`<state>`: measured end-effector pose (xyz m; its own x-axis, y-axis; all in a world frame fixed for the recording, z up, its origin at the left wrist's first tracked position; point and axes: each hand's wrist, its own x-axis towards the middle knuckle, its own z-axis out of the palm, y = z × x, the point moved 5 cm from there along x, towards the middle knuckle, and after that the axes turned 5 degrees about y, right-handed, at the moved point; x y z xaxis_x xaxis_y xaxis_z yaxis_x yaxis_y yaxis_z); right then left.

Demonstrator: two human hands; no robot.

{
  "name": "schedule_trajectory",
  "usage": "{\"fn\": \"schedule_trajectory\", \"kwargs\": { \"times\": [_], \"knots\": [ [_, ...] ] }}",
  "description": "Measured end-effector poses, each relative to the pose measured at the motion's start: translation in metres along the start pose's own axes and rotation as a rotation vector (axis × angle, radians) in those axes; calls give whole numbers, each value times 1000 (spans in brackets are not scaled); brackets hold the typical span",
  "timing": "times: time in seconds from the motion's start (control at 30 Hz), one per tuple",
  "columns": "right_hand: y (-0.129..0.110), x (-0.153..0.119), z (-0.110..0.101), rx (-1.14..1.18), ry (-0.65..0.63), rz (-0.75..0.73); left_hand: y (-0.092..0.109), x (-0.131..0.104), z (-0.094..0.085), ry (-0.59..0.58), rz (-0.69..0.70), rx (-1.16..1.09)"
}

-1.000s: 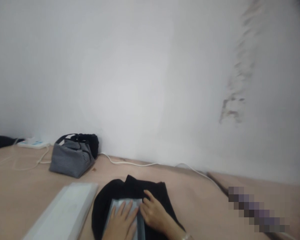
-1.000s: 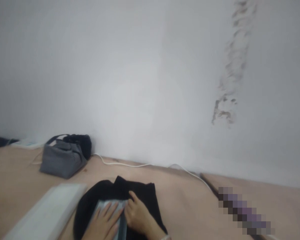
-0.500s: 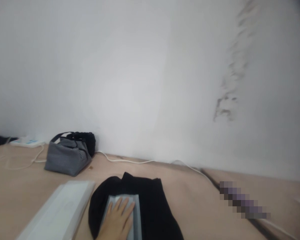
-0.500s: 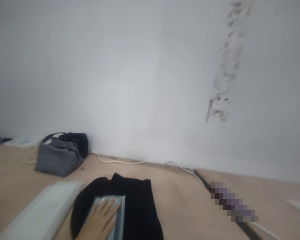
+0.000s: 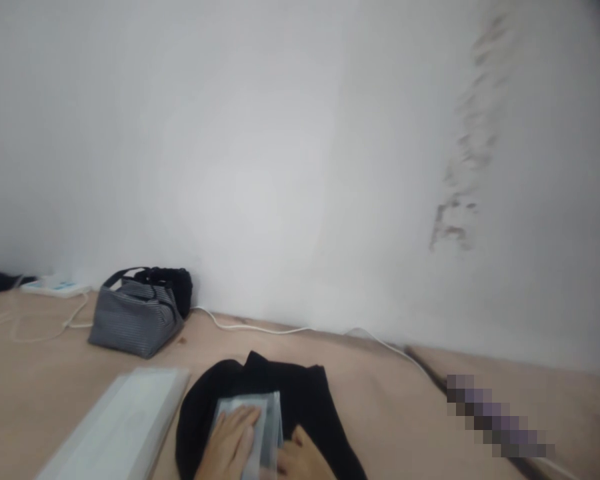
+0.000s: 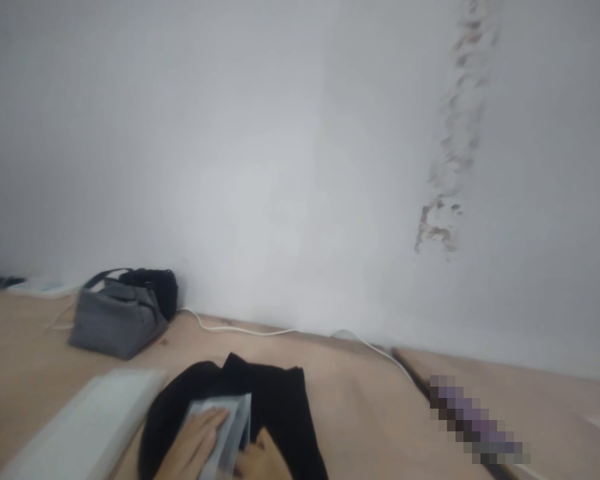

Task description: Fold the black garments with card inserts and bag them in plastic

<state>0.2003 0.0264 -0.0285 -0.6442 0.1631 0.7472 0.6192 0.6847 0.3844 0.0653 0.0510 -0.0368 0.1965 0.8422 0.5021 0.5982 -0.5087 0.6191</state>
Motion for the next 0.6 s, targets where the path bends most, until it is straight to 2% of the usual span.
{"fn": "schedule_trajectory", "kwargs": {
  "times": [0.07, 0.13, 0.17, 0.27, 0.37, 0.47, 0.53, 0.6],
  "knots": [
    [-3, 2, 8, -5, 81, 28, 0, -1, -2, 46, -10, -61],
    [-2, 5, 4, -20, 172, 102, 4, -1, -10, 107, -21, -120],
    [-1, 7, 0, -18, 178, 149, 6, 0, -16, 144, -27, -149],
    [9, 12, -19, 86, 44, 265, 11, 2, -40, 276, -94, -214],
    [22, 13, -45, 238, 16, 337, 9, 4, -59, 377, -290, -268],
    [32, 9, -54, 294, -12, 391, 5, 2, -57, 315, -516, -394],
    [34, 6, -51, 318, -51, 389, 5, 3, -50, 224, -567, -518],
    [35, 2, -46, 329, -79, 352, 4, 6, -51, 199, -542, -594]
  ]
}}
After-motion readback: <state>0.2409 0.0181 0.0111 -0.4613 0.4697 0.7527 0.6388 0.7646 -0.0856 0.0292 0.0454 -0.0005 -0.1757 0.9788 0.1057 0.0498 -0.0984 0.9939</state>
